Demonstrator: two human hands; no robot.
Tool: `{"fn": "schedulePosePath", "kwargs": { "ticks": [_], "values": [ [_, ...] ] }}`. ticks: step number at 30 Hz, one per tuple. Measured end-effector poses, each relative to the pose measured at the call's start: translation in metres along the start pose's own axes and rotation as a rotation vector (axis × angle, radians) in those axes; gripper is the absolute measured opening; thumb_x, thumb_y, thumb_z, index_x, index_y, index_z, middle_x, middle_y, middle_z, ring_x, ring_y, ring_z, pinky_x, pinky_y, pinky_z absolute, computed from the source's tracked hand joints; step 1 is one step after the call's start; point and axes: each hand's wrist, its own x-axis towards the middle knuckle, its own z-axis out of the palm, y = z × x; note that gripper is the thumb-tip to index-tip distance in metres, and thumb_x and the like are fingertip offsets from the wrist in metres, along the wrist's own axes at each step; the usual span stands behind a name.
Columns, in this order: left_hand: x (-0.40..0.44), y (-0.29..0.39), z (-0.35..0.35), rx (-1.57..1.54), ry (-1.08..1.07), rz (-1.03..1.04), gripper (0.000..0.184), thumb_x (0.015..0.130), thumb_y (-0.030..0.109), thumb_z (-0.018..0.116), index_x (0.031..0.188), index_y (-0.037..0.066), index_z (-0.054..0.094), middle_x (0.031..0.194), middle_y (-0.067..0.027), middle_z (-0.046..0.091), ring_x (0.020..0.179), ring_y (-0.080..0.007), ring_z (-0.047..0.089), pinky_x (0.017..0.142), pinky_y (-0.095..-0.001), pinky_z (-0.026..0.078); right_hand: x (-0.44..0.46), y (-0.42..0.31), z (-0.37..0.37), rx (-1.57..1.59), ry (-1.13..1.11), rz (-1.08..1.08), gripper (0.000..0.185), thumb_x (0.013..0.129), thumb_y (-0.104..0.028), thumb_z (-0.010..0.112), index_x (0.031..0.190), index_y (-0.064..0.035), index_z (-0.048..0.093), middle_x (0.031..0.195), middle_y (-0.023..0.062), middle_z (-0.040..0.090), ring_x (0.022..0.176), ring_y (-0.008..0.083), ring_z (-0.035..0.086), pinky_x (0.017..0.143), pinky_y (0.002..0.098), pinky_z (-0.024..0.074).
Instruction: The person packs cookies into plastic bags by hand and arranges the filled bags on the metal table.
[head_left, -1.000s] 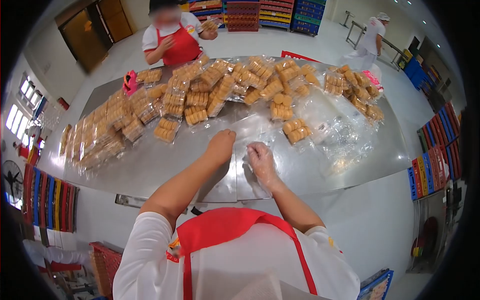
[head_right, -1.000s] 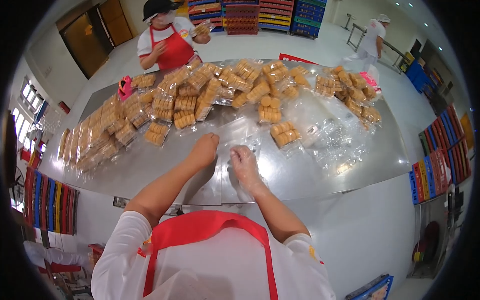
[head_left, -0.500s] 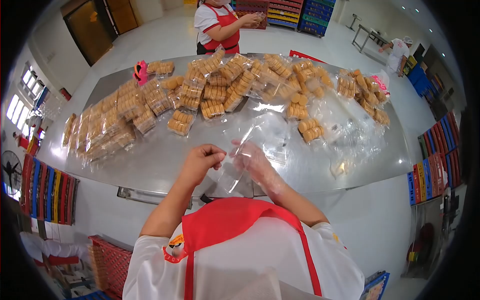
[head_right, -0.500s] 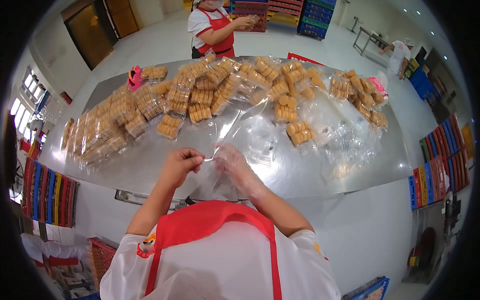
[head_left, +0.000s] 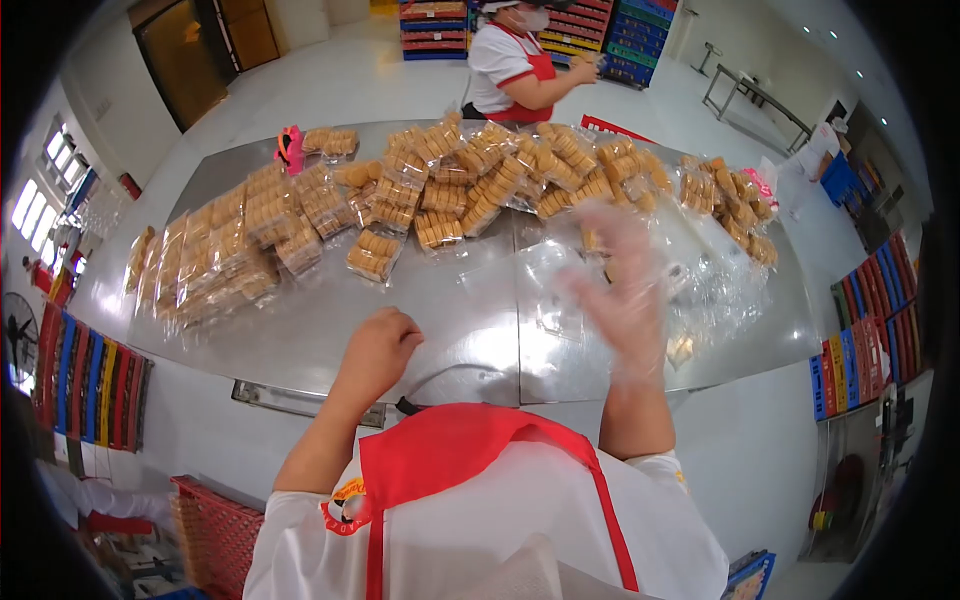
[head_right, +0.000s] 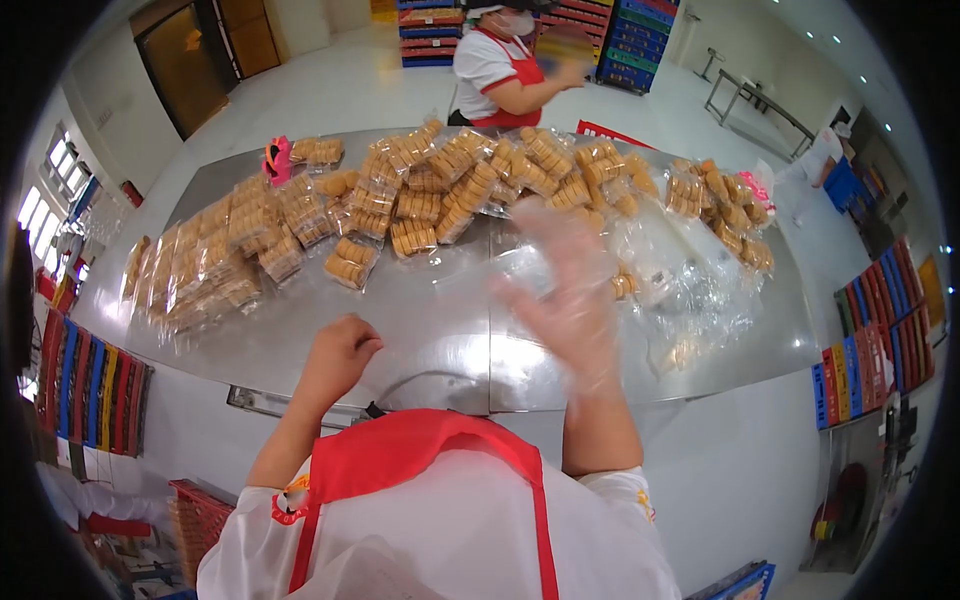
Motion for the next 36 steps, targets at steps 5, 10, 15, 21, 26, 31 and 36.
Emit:
{"fn": "schedulePosePath", "kwargs": {
  "ticks": [5, 10, 15, 21, 26, 31, 36],
  "values": [
    [0.018, 0.048, -0.015, 0.211, -0.076, 0.247, 0.013, 0.082, 0.009, 0.071, 0.091, 0.002, 0.064, 0.089, -0.0109, 0.063, 0.077, -0.0295, 0.062, 0.07, -0.0392, 0.051, -0.032, -0.035, 0.072, -0.18, -0.698, -0.094, 0.034, 0.08, -0.03, 0.078, 0.1, -0.0029, 0.068, 0.091, 0.0124, 0.066, 0.089, 0.0298, 0.061, 0.083, 0.0403, 0.0488],
    [0.021, 0.021, -0.016, -0.618, 0.176, -0.144, 0.011, 0.092, 0.011, 0.065, 0.091, 0.001, 0.06, 0.081, -0.0061, 0.062, 0.07, -0.0161, 0.061, 0.066, -0.0301, 0.051, -0.067, -0.003, 0.09, 0.495, -0.425, 0.455, 0.019, 0.09, -0.021, 0.07, 0.087, -0.0029, 0.065, 0.081, 0.0053, 0.062, 0.074, 0.018, 0.058, 0.069, 0.0319, 0.0485],
    [0.01, 0.028, 0.011, -0.964, -0.019, -0.306, 0.01, 0.095, 0.01, 0.063, 0.093, 0.002, 0.057, 0.075, -0.0035, 0.059, 0.067, -0.0116, 0.058, 0.061, -0.0258, 0.048, -0.071, -0.029, 0.101, 0.906, -0.366, 0.747, 0.017, 0.098, -0.021, 0.06, 0.096, -0.0046, 0.061, 0.081, 0.0009, 0.058, 0.073, 0.0081, 0.051, 0.065, 0.026, 0.0435],
    [0.016, 0.043, 0.009, -1.355, 0.292, -0.279, 0.029, 0.102, 0.027, 0.056, 0.082, 0.007, 0.052, 0.068, 0.0006, 0.051, 0.059, -0.0082, 0.048, 0.054, -0.0245, 0.041, -0.053, -0.03, 0.101, 0.244, -0.371, 0.319, 0.022, 0.097, -0.025, 0.063, 0.088, -0.0053, 0.063, 0.083, -0.0004, 0.061, 0.073, 0.0092, 0.055, 0.065, 0.0299, 0.046],
    [0.011, 0.04, 0.015, -1.178, 0.252, -0.386, 0.038, 0.104, 0.033, 0.052, 0.075, 0.009, 0.05, 0.064, 0.0065, 0.041, 0.055, -0.0035, 0.037, 0.049, -0.0225, 0.03, -0.044, -0.041, 0.093, 0.737, -0.751, 0.527, 0.023, 0.092, -0.019, 0.065, 0.084, 0.0019, 0.064, 0.07, 0.0107, 0.056, 0.065, 0.0173, 0.054, 0.062, 0.0336, 0.045],
    [0.012, 0.032, 0.02, -1.114, 0.244, -0.213, 0.035, 0.101, 0.03, 0.056, 0.073, 0.01, 0.053, 0.061, 0.0046, 0.045, 0.053, -0.0059, 0.039, 0.045, -0.0259, 0.028, -0.044, -0.047, 0.086, 0.625, -0.734, 0.414, 0.023, 0.09, -0.018, 0.066, 0.078, 0.001, 0.062, 0.067, 0.0111, 0.054, 0.066, 0.0217, 0.051, 0.064, 0.0365, 0.0433],
    [0.015, 0.026, 0.011, -1.229, -0.055, -0.014, 0.031, 0.096, 0.027, 0.057, 0.076, 0.003, 0.054, 0.071, -0.0043, 0.052, 0.058, -0.0152, 0.05, 0.052, -0.0295, 0.042, -0.039, -0.029, 0.081, 0.322, -0.555, 0.203, 0.018, 0.089, -0.018, 0.067, 0.082, -0.0007, 0.065, 0.078, 0.015, 0.061, 0.074, 0.0336, 0.059, 0.068, 0.0401, 0.0477]
  ]
}}
